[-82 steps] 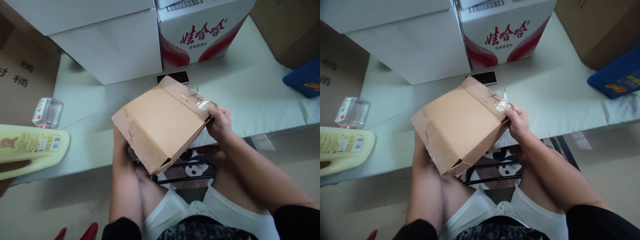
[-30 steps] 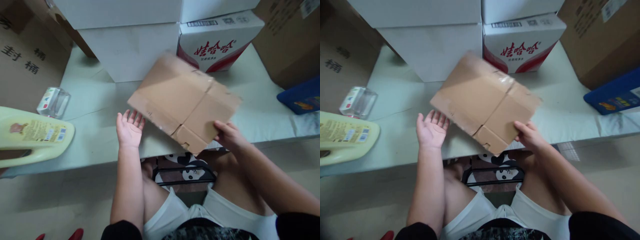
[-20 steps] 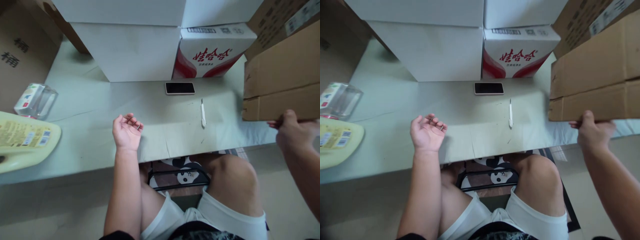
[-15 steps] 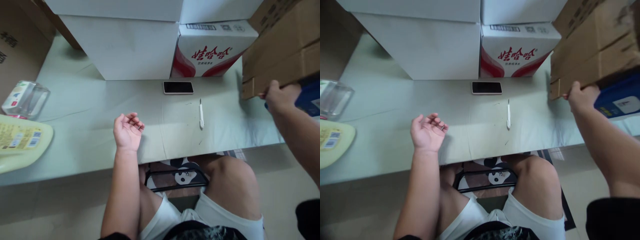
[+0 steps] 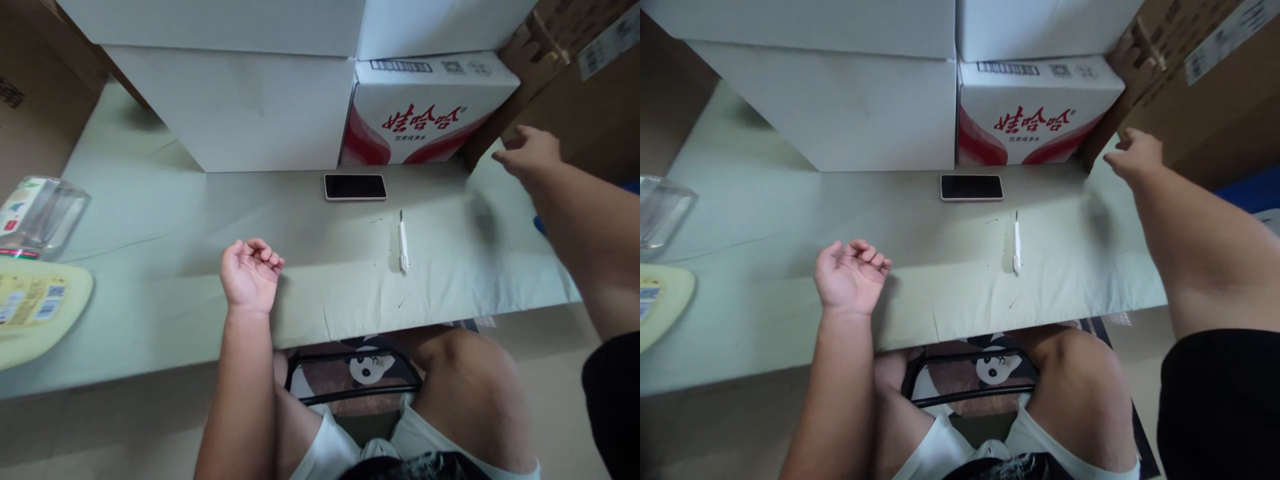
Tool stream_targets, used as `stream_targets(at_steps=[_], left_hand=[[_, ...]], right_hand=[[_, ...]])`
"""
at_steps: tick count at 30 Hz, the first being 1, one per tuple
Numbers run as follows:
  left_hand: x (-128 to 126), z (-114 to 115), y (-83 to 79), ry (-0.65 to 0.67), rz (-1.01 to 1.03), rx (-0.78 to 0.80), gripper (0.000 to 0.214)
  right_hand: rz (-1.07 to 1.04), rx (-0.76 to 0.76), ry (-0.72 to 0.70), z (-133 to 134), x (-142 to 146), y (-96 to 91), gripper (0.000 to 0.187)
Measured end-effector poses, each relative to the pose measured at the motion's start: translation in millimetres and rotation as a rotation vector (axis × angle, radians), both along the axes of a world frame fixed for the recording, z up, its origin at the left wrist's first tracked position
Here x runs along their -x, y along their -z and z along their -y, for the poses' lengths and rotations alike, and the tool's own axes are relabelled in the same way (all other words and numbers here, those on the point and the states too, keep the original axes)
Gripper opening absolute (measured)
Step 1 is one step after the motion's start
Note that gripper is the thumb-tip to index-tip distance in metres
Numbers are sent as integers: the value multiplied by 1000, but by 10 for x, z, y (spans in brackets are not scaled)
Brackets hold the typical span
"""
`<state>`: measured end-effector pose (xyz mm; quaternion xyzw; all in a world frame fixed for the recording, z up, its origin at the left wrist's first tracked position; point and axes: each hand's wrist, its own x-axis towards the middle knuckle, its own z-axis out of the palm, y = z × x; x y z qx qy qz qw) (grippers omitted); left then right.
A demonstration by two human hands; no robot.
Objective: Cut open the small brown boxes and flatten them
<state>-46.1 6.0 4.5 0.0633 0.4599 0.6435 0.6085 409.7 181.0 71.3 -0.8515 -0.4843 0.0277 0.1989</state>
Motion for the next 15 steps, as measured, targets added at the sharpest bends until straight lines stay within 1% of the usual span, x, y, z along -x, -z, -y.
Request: stream_targets(at_steps=[3,6,9,11,12,13,15], left_hand=[[50,33,-13,-9,1,-28,32],[86,75,-50,-40,-1,-42,33],[115,120,-103,-107,14,7,31],[143,152,-135,-130,28,33,31],[162,169,-147,-126,32,32,32],[184,185,-155,-115,35,22,33],[233,217,-159,-101,41,-4,34]], right_hand=[[10,-26,1,149,-128,-167,72],[25,-30,-13,299,-229,-367,64],[46,-21,-64,418,-158,-566,58],[47,-50,-159,477,44,-662,54],[52,-74,-221,501,197,-689,51],[61,-94,-293,525,384,-697,48],[83,-116,-469,571,855,-654,45]])
